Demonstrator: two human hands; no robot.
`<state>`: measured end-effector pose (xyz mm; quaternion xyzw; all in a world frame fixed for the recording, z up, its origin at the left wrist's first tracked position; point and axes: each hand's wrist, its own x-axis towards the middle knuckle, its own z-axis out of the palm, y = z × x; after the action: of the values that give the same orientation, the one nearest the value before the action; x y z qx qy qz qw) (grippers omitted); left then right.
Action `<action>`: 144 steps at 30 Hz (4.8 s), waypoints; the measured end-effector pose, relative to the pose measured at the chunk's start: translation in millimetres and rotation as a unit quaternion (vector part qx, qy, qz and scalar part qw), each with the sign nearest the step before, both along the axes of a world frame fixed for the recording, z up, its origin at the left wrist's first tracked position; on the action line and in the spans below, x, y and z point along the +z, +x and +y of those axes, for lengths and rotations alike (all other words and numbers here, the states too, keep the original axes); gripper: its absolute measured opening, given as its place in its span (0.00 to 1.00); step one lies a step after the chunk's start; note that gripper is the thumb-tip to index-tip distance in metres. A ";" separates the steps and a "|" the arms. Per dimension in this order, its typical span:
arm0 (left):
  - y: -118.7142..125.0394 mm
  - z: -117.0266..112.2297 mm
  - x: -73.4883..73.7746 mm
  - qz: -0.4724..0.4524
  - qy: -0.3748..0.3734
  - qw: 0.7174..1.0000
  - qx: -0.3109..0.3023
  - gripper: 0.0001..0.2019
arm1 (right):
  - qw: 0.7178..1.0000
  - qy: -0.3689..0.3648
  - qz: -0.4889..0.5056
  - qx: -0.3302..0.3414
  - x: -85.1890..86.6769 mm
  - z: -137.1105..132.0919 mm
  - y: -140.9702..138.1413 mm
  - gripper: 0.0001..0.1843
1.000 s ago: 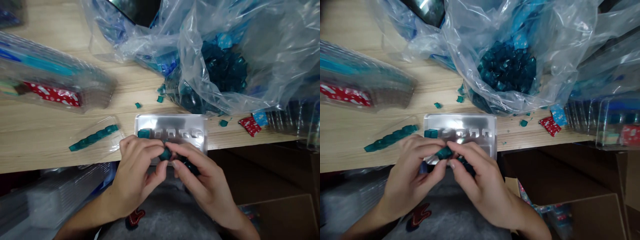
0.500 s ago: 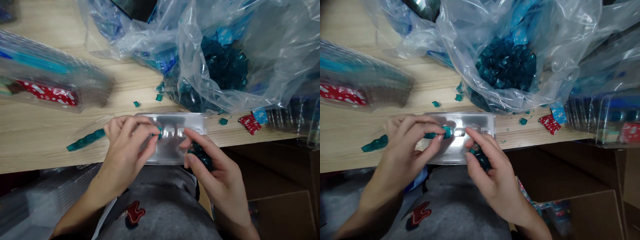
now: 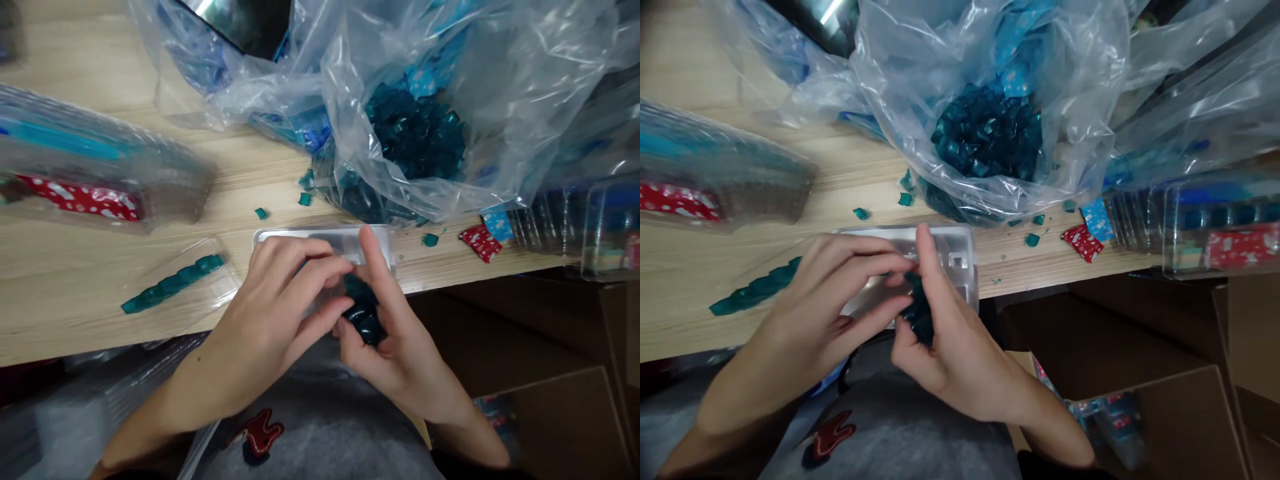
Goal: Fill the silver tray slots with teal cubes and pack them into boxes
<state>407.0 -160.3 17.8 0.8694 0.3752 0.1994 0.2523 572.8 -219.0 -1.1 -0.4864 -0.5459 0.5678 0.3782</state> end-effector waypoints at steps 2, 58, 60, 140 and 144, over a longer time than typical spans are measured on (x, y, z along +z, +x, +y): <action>2.0 1.0 -0.8 -0.008 0.009 1.000 -0.002 0.07 | 1.000 0.009 0.001 0.004 -0.6 -1.0 1.6 0.48; -29.4 -6.7 3.5 -0.130 -0.261 0.952 -0.092 0.15 | 0.993 0.081 0.030 0.084 0.2 0.7 14.9 0.02; -30.3 -4.8 5.5 -0.145 -0.303 0.936 -0.105 0.11 | 0.993 0.074 0.034 0.080 0.9 1.8 15.0 0.02; 18.7 7.6 -3.0 0.068 0.081 0.993 -0.047 0.11 | 0.950 -0.013 0.114 -0.292 -8.7 -10.3 34.0 0.17; 12.7 6.1 7.1 0.083 0.070 0.994 -0.013 0.09 | 0.957 -0.007 0.104 -0.271 -9.9 -10.9 36.8 0.18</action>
<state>419.7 -154.2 24.9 0.9031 0.3688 0.1492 0.1617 609.6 -229.9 -10.9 -0.5573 -0.3474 0.4952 0.5687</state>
